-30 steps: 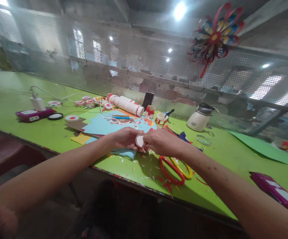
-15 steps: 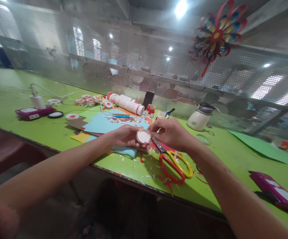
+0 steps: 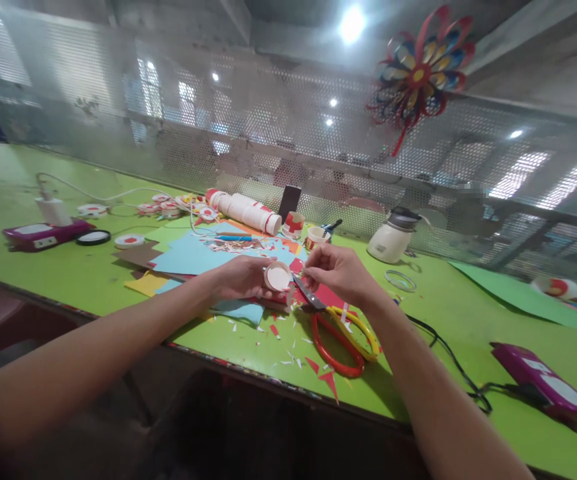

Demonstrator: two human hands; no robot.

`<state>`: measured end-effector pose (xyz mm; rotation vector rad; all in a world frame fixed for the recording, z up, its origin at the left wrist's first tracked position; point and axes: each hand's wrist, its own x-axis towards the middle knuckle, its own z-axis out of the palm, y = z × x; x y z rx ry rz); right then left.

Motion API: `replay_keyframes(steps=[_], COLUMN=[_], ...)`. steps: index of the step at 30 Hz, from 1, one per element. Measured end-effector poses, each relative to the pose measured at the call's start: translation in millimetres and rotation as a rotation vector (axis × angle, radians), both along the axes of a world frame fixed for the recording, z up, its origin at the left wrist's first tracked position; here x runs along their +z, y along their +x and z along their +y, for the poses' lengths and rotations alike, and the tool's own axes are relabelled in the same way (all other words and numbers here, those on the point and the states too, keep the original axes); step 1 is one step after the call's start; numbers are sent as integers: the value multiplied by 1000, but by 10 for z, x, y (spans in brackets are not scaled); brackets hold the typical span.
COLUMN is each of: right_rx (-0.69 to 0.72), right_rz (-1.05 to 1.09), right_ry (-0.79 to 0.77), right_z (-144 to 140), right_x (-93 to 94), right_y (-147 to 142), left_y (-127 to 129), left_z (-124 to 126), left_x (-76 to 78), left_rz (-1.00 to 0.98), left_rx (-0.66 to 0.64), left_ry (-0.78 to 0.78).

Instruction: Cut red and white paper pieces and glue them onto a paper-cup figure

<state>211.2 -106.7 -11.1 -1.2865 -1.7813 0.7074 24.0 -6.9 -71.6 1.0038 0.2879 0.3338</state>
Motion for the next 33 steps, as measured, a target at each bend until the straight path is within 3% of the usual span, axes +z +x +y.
replay_keyframes(steps=[5,15,21,29,33], right_rx=[-19,-35,-41,-233,-252], right_rz=[22,192,188,172,203], right_ry=[-93,-162,-80,161,124], right_z=[14,0,-6,22,12], right_x=[-123,-162,-217,-221,-229], right_y=[33,3,-55,-17,-52], left_y=[13,19,1,9,17], left_z=[-1,60,44,31,25], left_x=[-12,-38,13,4,-9], left_rz=[4,-28,-17,-37,-45], left_rx=[-39,47,39,35,18], left_ry=[-8,33,25,10,24])
